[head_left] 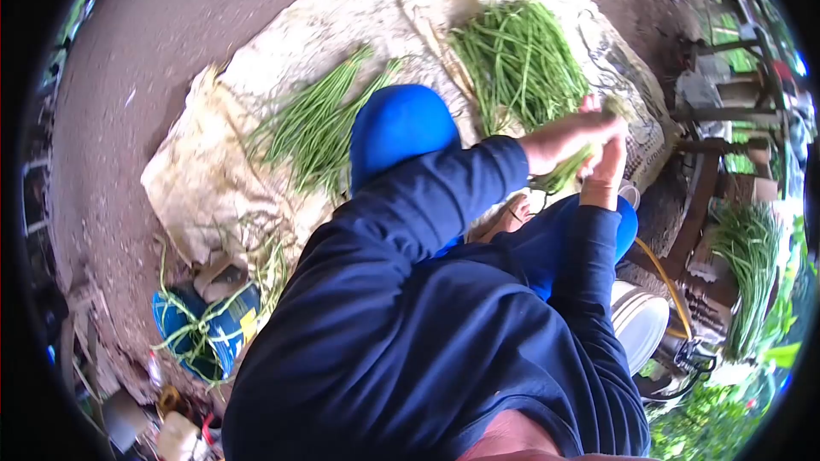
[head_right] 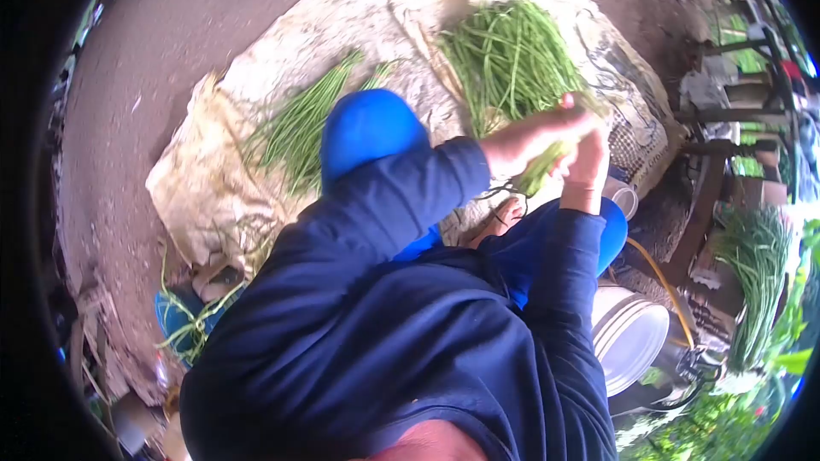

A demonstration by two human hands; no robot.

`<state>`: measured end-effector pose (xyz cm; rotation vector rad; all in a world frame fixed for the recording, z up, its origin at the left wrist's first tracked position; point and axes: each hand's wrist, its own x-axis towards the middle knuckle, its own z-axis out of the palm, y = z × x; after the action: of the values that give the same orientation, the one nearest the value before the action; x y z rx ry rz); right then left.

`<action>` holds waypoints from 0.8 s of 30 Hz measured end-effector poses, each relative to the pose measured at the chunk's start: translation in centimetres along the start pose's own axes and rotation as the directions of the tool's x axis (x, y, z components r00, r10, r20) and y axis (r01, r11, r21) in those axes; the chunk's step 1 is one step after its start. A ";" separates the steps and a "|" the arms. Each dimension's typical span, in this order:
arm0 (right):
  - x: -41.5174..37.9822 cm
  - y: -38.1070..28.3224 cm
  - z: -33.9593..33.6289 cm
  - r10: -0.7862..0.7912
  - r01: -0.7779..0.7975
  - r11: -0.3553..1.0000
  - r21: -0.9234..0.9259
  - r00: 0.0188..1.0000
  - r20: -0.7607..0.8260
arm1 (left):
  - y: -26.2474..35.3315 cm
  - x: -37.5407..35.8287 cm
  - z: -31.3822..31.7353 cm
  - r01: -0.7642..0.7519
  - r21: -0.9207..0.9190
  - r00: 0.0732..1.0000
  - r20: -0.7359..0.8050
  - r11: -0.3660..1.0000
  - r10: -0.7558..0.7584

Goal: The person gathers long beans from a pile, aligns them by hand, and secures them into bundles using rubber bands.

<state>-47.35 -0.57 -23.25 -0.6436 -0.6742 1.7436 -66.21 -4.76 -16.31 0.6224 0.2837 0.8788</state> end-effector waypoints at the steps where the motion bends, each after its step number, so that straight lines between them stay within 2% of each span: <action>1: -1.0 -1.2 1.8 0.043 -0.122 0.974 0.188 0.924 0.380 | 0.9 -0.5 -0.3 0.058 -0.084 0.996 -0.065 0.995 -0.063; 3: -1.6 -2.0 8.8 -0.180 0.187 0.981 -0.045 0.975 0.129 | 1.4 -0.4 -1.2 0.054 0.008 0.998 0.009 0.999 -0.054; 4: -1.4 -3.1 10.8 -0.229 0.305 0.895 -0.326 0.940 0.251 | 1.2 -0.6 -0.9 0.108 0.148 0.994 -0.024 0.983 -0.105; 5: -1.2 -4.3 12.3 -0.234 0.420 0.716 -0.558 0.897 0.376 | 0.8 -0.7 -0.4 0.162 0.284 0.987 -0.064 0.945 -0.150; 6: -1.9 -5.4 13.4 -0.010 0.204 0.689 -0.696 0.962 0.271 | -0.2 -0.5 -0.8 0.136 0.291 0.991 -0.033 0.947 -0.132; 7: -1.3 -5.9 13.4 0.063 0.235 0.404 -0.884 0.957 0.284 | -0.2 -0.6 -0.9 0.129 0.346 0.989 0.022 0.929 -0.146; 9: -1.2 -5.2 13.5 -0.065 0.218 0.570 -0.793 0.973 0.221 | -0.7 -0.9 -0.9 0.119 0.411 0.992 -0.088 0.904 -0.091; 11: -0.2 -5.2 14.3 -0.300 0.323 0.731 -0.601 0.943 0.143 | 0.7 -1.3 -1.1 -0.038 0.140 0.997 -0.056 0.989 0.046; 12: 0.6 -5.8 14.9 -0.372 0.403 0.765 -0.503 0.913 0.165 | 2.4 -1.7 -1.2 -0.056 0.101 0.995 -0.081 0.993 0.065; 13: 1.5 -6.5 15.6 -0.446 0.480 0.784 -0.395 0.877 0.179 | 3.3 -1.8 -2.3 -0.135 0.118 0.989 -0.041 0.984 0.141; 14: 2.3 -7.2 16.9 -0.457 0.512 0.762 -0.397 0.859 0.232 | 4.9 -2.8 -1.7 -0.152 0.216 0.986 -0.035 0.964 0.163; 15: 2.8 -7.9 18.6 -0.466 0.544 0.738 -0.399 0.839 0.282 | 7.0 -3.8 0.1 -0.052 0.430 0.993 -0.070 0.902 0.090; 16: 3.0 -9.3 20.6 -0.348 0.531 0.780 -0.332 0.808 0.475 | 8.0 -3.8 0.0 -0.058 0.653 0.986 -0.079 0.756 0.144; 17: 3.3 -10.2 22.3 -0.223 0.501 0.821 -0.274 0.723 0.654 | 8.9 -3.7 -0.2 -0.058 0.830 0.976 -0.069 0.555 0.205; 19: 4.6 -9.0 24.8 -0.215 0.368 0.877 -0.308 0.875 0.434 | 11.6 -4.8 -0.7 -0.061 0.882 0.914 -0.139 0.467 0.382; 20: 6.1 -9.2 24.3 -0.248 0.454 0.789 -0.414 0.852 0.460 | 13.5 -5.9 -0.6 -0.018 0.927 0.878 -0.165 0.376 0.449; 21: 7.2 -9.5 23.7 -0.246 0.441 0.752 -0.490 0.877 0.413 | 15.2 -7.3 -0.7 0.032 0.958 0.837 -0.181 0.284 0.517; 23: 11.1 -9.3 18.3 -0.281 0.415 0.582 -0.699 0.910 0.306 | 17.6 -9.8 -2.6 0.079 0.965 0.766 -0.220 0.251 0.605; 24: 13.7 -8.4 14.4 -0.400 0.481 0.375 -0.793 0.855 0.330 | 18.4 -10.7 -3.1 0.145 0.971 0.727 -0.235 0.191 0.645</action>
<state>-55.52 12.84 -8.47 -0.9397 -1.6717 0.8080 -85.79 -3.21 -7.64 1.6340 1.5179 1.2147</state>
